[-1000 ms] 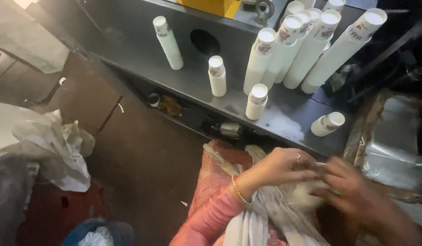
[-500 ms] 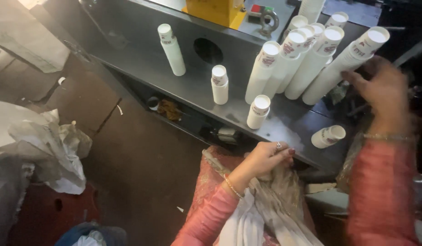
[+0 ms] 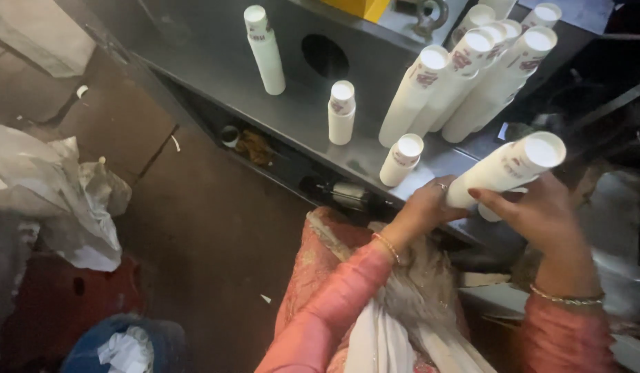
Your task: The recorder stacks and organizes paper cups produced by a manufacturing machine.
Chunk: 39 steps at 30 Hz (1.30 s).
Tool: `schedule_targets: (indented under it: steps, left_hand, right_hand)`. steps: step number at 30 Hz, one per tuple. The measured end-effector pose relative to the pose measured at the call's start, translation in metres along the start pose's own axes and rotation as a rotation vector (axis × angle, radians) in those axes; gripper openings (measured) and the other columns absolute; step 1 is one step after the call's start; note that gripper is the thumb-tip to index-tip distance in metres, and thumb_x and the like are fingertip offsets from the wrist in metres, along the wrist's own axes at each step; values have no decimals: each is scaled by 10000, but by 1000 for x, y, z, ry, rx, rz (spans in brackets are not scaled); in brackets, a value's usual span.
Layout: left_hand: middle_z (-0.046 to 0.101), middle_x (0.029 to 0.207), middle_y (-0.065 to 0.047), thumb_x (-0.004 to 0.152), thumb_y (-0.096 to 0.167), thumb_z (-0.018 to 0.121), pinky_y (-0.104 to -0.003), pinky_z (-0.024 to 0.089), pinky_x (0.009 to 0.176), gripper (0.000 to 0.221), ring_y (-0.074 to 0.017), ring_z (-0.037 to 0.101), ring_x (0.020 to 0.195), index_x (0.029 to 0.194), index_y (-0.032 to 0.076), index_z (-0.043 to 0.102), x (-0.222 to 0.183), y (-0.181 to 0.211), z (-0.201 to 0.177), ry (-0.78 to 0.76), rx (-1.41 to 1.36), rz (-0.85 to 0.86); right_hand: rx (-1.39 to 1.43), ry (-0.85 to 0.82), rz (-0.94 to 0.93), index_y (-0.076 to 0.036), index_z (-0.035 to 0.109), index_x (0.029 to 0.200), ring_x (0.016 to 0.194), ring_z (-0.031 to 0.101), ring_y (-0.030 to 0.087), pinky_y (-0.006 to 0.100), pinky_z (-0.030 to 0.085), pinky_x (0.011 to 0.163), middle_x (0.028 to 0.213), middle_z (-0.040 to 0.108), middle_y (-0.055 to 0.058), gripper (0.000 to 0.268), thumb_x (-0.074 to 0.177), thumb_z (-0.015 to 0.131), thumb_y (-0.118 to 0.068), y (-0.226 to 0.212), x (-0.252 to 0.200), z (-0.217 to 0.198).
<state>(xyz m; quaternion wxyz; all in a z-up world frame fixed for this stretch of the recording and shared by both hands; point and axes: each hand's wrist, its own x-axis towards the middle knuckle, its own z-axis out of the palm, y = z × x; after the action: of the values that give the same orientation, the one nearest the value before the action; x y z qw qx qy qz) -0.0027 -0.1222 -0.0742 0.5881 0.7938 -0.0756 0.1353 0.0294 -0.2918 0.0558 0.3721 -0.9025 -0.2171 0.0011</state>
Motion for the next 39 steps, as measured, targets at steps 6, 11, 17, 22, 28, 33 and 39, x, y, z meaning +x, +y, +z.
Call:
schedule_targets:
  steps: [6,11,17,22,28,33,39]
  left_hand:
    - [749,1118,-152,789,350,821,-380,565,904,561,-319,739,1014,1256,84,662,-10,-7,-11,-55,-113,31]
    - [731,951,-165,801,386,834,-451,547,790,444,-372,702,915,1030,42,672,-32,-4,-31,151,239,11]
    - [686,817,-150,900,391,782,-466,537,682,356,-349,685,768,891,48,686,-42,-25,-35,381,506,-7]
    - [687,819,-156,936,366,721,-459,541,660,340,-355,686,747,950,26,711,-42,-24,-41,424,425,-18]
    - [752,828,-161,925,431,709,-374,578,692,399,-310,756,766,943,39,779,-32,-1,-58,257,56,-261]
    - [763,796,-90,917,488,683,-301,566,653,493,-154,735,695,1039,13,730,-24,6,-60,221,-314,-275]
    - [739,733,-62,920,503,699,-276,563,631,488,-111,719,651,906,19,763,-22,-9,-47,134,-352,-325]
  right_hand:
    - [500,-15,52,-76,471,1386,1111,674,179,320,598,860,1252,656,20,823,650,820,46,-23,-1,-8]
    - [385,-173,-64,-29,621,1251,963,716,185,318,593,801,1076,732,81,536,757,827,-5,-25,10,15]
    - [-45,-45,-135,12,695,1156,920,730,179,325,570,793,1041,763,125,407,806,887,-62,-62,17,26]
    - [205,-9,-137,18,655,1229,1038,712,159,299,585,882,1163,743,109,458,845,875,-96,-50,19,37]
    - [124,24,-126,31,636,1258,1058,716,170,300,585,903,1192,742,126,457,888,870,-100,-49,18,39]
    - [25,28,-133,38,625,1245,1071,717,191,319,596,901,1185,730,145,464,870,873,-81,-53,16,39]
    - [63,18,-105,11,647,1233,1046,725,184,315,603,877,1174,735,133,448,855,860,-98,-46,18,43]
